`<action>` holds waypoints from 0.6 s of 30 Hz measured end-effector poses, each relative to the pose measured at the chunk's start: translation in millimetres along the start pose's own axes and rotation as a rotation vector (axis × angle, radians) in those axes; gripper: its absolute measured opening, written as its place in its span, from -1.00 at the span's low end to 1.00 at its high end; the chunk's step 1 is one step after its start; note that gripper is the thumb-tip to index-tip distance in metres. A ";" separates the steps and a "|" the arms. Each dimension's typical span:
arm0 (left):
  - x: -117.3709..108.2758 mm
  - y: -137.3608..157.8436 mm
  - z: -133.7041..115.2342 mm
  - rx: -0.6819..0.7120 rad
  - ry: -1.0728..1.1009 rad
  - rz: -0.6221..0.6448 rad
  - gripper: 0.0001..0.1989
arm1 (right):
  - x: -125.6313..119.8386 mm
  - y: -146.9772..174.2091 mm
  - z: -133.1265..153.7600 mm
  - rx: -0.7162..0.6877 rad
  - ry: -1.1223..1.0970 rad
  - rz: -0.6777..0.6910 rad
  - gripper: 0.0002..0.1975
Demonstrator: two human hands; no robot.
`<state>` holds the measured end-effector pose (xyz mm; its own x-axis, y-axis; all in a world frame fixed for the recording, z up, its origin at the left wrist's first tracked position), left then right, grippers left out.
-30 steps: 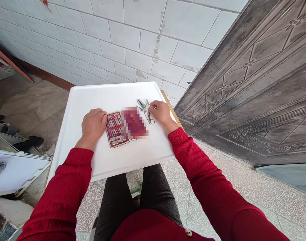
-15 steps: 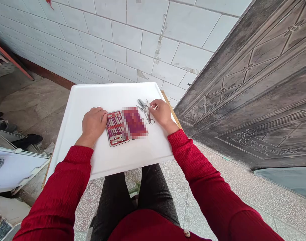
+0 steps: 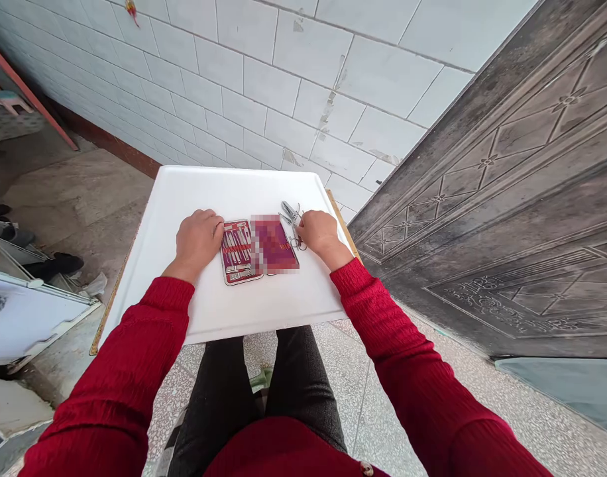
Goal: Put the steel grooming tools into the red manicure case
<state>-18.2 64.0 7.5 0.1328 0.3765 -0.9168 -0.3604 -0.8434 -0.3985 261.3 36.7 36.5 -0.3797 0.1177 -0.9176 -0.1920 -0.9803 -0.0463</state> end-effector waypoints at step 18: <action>0.1 2.3 -3.2 0.000 -0.010 0.030 -0.70 | -24.9 -13.2 14.5 0.104 0.020 0.329 -0.84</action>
<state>-16.1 60.9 6.4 0.1132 0.3550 -0.9280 -0.3636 -0.8544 -0.3712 260.2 49.0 65.7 -0.4191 -0.2066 -0.8841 -0.1533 -0.9437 0.2932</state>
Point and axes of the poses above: each hand's wrist, its own y-axis away from the middle knuckle, its own x-axis out of the palm, z = x × y, the point moved 2 cm from there along -y, towards the middle knuckle, and after that the axes turned 14 degrees about -y, right-handed, at the moved point
